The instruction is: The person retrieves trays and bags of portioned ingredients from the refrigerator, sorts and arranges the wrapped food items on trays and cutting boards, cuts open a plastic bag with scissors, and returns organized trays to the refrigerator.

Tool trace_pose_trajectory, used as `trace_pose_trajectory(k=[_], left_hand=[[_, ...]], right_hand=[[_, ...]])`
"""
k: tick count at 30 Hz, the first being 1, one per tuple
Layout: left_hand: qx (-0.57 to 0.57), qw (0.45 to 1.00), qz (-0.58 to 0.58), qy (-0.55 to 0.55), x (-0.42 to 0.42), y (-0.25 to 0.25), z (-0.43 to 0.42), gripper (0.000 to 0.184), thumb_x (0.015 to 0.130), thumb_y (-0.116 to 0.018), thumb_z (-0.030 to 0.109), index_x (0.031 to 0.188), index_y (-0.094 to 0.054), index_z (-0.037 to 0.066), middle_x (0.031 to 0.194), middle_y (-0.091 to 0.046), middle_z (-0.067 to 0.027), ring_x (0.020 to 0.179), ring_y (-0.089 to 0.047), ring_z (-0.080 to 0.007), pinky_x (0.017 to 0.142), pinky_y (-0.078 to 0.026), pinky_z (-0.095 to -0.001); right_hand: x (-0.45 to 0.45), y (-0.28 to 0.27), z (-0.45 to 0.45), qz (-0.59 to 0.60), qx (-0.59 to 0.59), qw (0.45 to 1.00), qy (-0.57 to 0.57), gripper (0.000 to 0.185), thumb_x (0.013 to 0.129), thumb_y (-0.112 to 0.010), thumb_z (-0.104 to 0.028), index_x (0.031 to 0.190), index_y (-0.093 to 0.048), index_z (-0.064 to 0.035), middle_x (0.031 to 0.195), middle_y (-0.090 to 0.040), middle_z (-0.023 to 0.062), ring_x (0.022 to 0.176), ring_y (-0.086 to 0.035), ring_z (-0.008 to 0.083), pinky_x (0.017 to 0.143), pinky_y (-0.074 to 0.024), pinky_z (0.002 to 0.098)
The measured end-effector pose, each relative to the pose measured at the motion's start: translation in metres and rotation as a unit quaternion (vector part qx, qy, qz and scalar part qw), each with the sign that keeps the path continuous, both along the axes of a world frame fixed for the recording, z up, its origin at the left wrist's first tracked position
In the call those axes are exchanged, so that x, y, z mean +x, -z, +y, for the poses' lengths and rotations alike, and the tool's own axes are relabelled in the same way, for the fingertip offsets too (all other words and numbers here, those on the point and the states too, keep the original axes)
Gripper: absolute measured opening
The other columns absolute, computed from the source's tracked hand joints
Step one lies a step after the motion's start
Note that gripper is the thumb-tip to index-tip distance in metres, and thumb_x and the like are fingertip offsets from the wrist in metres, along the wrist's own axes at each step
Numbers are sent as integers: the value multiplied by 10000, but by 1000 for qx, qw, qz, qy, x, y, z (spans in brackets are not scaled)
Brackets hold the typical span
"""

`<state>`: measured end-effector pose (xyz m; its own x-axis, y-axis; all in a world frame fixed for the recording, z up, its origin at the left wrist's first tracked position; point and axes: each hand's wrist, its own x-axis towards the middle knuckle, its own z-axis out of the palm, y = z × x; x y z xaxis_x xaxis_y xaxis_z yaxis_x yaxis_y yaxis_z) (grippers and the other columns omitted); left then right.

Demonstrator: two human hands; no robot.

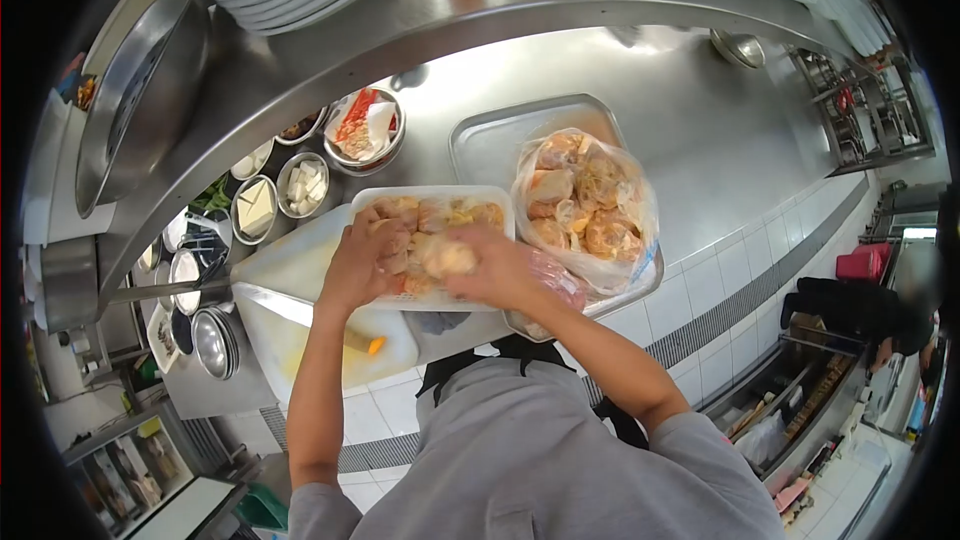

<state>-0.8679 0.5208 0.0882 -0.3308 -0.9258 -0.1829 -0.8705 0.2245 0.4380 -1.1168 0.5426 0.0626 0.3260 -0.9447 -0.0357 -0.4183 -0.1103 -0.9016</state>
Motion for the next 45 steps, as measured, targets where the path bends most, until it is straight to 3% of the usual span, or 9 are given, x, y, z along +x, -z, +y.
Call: trace_pose_trajectory(k=[9,13,17,22,29,35,38,42,45], left_hand=[[4,996,84,35,11,-10,-20,515,598,-767,70,1093,-624,82,1027,-525,-122,995,-588,-319,842,-499,-405],[-126,945,294,-69,-20,-21,-60,410,699,-763,101,1076,-624,15,1021,-596,-97,1005,-603,-215,855,-482,-315],[4,903,381,-197,-86,3,-123,490,721,-786,196,1124,-608,-17,1033,-662,-153,836,-670,-217,726,-546,-347],[57,923,305,-228,-112,74,-159,480,754,-734,289,1111,-609,-6,870,-687,-181,764,-693,-254,641,-562,-358],[-34,993,-115,-5,-102,71,-156,474,839,-679,331,1188,-597,21,1039,-666,-225,1000,-633,-383,910,-491,-452],[-97,992,71,-25,-92,38,-128,635,778,-734,364,1293,-538,49,1247,-566,-228,1141,-562,-400,969,-462,-445],[-20,980,58,189,-91,18,-79,728,718,-791,382,1335,-502,125,1338,-494,-179,1234,-479,-414,1021,-417,-498],[-1,947,-150,284,-100,-5,-21,858,619,-851,357,1380,-477,223,1467,-366,-161,1326,-388,-425,1064,-350,-585],[-25,936,-190,294,-96,-2,-13,929,588,-871,338,1411,-446,261,1554,-226,-191,1372,-323,-459,1027,-320,-685]], right_hand=[[-37,14,-123,0,25,966,256,556,754,-758,-405,1059,-558,15,915,-683,237,908,-678,349,792,-526,414],[-25,57,-168,63,15,957,284,572,752,-743,-457,1033,-556,4,925,-681,245,907,-664,393,800,-519,443],[-22,81,-185,56,37,942,328,556,748,-754,-438,1029,-550,-3,921,-677,250,910,-661,401,793,-518,447],[-29,98,-191,91,9,945,313,484,768,-753,-336,1045,-535,-5,916,-667,267,913,-653,426,796,-512,473],[-24,112,-180,69,-36,967,243,404,825,-684,-258,1102,-540,-2,1076,-634,291,1012,-622,435,873,-497,479],[-52,79,-160,230,-189,952,66,524,896,-612,-255,1364,-490,-54,1382,-472,254,1295,-458,375,1058,-402,442],[-74,52,-131,133,-179,970,102,476,898,-623,-255,1325,-548,-58,1352,-526,208,1262,-512,345,1012,-443,435],[-87,7,-56,95,49,990,89,418,881,-660,-253,1230,-613,-27,1156,-648,190,975,-664,317,851,-523,383],[-85,26,1,62,-21,993,101,422,845,-688,-223,1204,-609,-15,1097,-656,179,928,-663,325,820,-527,375]])
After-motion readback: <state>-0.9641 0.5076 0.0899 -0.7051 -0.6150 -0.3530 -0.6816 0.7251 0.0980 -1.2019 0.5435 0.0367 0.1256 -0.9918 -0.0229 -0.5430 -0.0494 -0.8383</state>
